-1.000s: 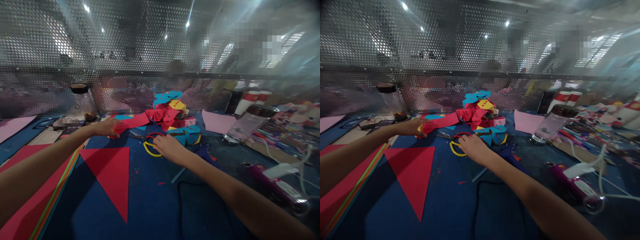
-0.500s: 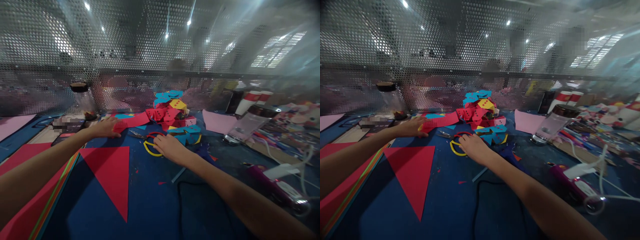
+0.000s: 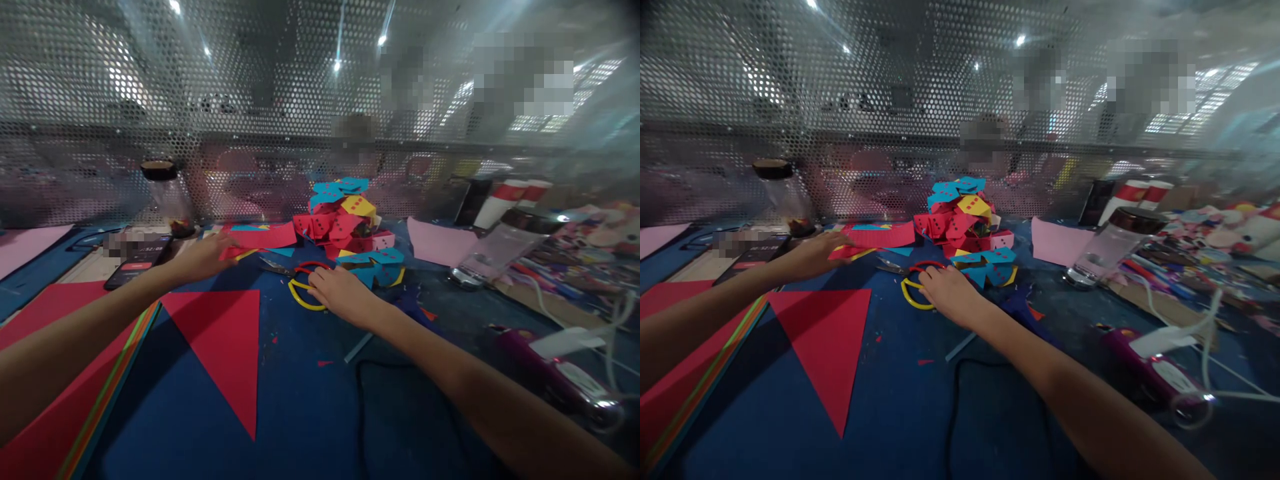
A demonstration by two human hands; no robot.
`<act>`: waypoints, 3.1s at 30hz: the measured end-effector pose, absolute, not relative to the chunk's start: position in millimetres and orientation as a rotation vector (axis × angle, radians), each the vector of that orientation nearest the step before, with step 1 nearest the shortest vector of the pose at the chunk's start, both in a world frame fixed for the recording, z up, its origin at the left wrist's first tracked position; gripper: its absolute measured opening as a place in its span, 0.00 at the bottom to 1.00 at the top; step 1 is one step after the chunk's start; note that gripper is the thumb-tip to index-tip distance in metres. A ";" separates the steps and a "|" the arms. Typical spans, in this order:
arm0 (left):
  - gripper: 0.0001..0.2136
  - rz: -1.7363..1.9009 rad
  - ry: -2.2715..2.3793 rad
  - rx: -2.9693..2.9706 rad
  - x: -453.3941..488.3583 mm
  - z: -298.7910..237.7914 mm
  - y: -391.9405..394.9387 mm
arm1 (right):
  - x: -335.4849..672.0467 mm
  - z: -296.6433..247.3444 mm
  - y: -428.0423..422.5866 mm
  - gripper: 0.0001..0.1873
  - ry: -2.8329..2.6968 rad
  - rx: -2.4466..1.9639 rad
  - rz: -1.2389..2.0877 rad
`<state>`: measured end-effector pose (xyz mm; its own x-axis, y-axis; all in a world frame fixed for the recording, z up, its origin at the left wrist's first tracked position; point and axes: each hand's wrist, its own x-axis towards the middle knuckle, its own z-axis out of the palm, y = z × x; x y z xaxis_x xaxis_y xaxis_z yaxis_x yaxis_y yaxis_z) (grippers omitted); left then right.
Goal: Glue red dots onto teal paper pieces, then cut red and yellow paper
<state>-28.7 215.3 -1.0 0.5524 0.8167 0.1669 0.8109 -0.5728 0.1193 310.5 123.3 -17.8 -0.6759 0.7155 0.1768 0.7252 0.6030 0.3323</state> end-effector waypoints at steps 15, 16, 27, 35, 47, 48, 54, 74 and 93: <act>0.33 -0.067 1.447 2.490 -34.7 11.1 113.3 | 308.6 -16.4 122.0 0.08 -2.783 -1.237 -0.593; 0.33 -0.059 1.451 2.485 -34.2 11.4 112.0 | 308.4 -16.1 121.7 0.08 -2.785 -1.239 -0.595; 0.33 0.048 1.495 2.478 -38.6 3.3 112.5 | 306.2 -12.3 120.1 0.08 -2.791 -1.264 -0.585; 0.34 0.109 1.515 2.452 -42.3 -1.5 115.8 | 307.7 -14.1 121.2 0.08 -2.777 -1.255 -0.560; 0.20 0.376 1.469 2.391 -48.8 -11.7 126.4 | 306.7 -13.9 120.7 0.09 -2.785 -1.261 -0.554; 0.17 0.405 1.463 2.378 -48.6 -12.0 126.2 | 306.6 -13.9 120.7 0.09 -2.786 -1.263 -0.553; 0.12 0.450 1.461 2.244 -42.2 0.2 118.2 | 306.7 -9.2 118.4 0.09 -2.794 -1.287 -0.518; 0.09 1.201 1.358 1.792 -26.3 67.4 78.2 | 278.8 38.5 75.4 0.24 -2.298 -0.948 0.839; 0.16 1.503 1.503 1.801 -23.1 68.3 67.6 | 275.4 52.8 61.7 0.08 -1.911 -1.076 0.451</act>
<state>-23.1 67.6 68.3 -0.1279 0.8636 0.4878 0.4880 -0.3733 0.7890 275.4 61.7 52.8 -0.2453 0.8222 0.5136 0.5061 0.5605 -0.6555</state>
